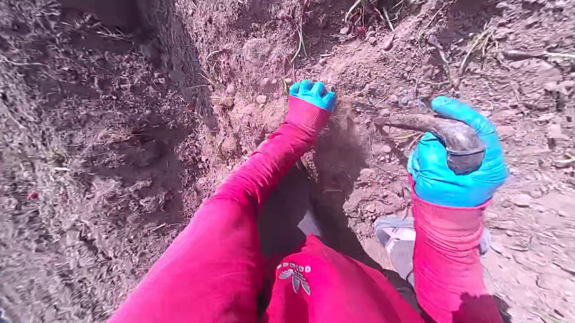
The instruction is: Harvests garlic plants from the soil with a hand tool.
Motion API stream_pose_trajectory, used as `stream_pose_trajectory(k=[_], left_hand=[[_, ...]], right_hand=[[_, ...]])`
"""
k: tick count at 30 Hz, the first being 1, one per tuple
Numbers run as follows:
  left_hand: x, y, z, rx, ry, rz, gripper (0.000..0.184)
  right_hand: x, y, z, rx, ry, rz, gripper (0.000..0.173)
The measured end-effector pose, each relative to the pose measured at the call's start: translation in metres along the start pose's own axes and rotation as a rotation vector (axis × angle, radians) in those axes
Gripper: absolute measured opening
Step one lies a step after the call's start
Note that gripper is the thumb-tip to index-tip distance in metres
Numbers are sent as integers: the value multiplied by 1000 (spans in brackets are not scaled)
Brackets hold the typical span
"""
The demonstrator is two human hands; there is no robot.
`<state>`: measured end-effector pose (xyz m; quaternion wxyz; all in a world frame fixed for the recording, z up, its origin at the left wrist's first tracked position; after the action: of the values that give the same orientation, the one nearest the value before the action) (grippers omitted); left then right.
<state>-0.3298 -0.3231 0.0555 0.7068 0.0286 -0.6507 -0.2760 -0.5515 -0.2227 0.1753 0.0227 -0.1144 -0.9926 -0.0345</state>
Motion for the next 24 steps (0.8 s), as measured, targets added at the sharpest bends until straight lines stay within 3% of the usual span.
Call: stream_pose_trajectory(k=[2,3,4,5,7,9,11,13,15,16,17,18,20,22,23,24], left_hand=[[24,-20,-96,597,25,-185,41],[18,-30,-131,764,37,-277,47],[14,-44,-150,806,34,-307,47],[18,-57,-154,755,38,-292,44],[35,-59,-125,561,154,-260,38],[53,-48,-60,356,362,-235,34],[53,-35,36,62,208,-264,26],[-7,-22,125,-243,-35,-478,22],[-76,-22,157,-394,-139,-602,27],[-96,-5,161,-489,-127,-559,23],[-90,3,158,-538,-61,-429,19],[-62,-4,148,-525,-4,-226,17],[4,-37,113,-249,25,57,22],[32,-104,59,181,-23,-110,35],[31,-144,39,266,-63,-211,39],[29,-177,29,243,-123,-261,38]], right_hand=[[13,7,23,-54,67,-15,41],[20,12,26,-92,55,-1,41],[28,13,18,-84,2,20,40],[36,12,2,-25,-87,45,39],[46,8,-21,136,-251,53,34],[35,2,2,134,-225,5,32],[10,13,60,-43,18,-58,36],[4,28,84,-132,117,-65,40],[25,18,48,-75,32,34,39],[42,24,25,-83,-22,66,38],[60,23,9,-56,-53,80,38],[75,15,3,-14,-40,93,39],[92,14,21,-61,124,84,40],[99,24,46,-241,210,75,45],[106,27,42,-225,179,116,44],[113,27,29,-151,103,170,42]])
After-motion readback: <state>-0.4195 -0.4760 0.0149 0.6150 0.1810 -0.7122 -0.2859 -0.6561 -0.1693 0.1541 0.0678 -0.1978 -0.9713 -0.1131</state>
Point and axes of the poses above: each hand's wrist, its own y-axis away from the middle knuckle, its own x-axis out of the back of the hand, z = x × y, the point moved 10 cm from there along -y, towards the middle knuckle, and after that the axes turned 11 degrees about -z, right-handed, at the moved point
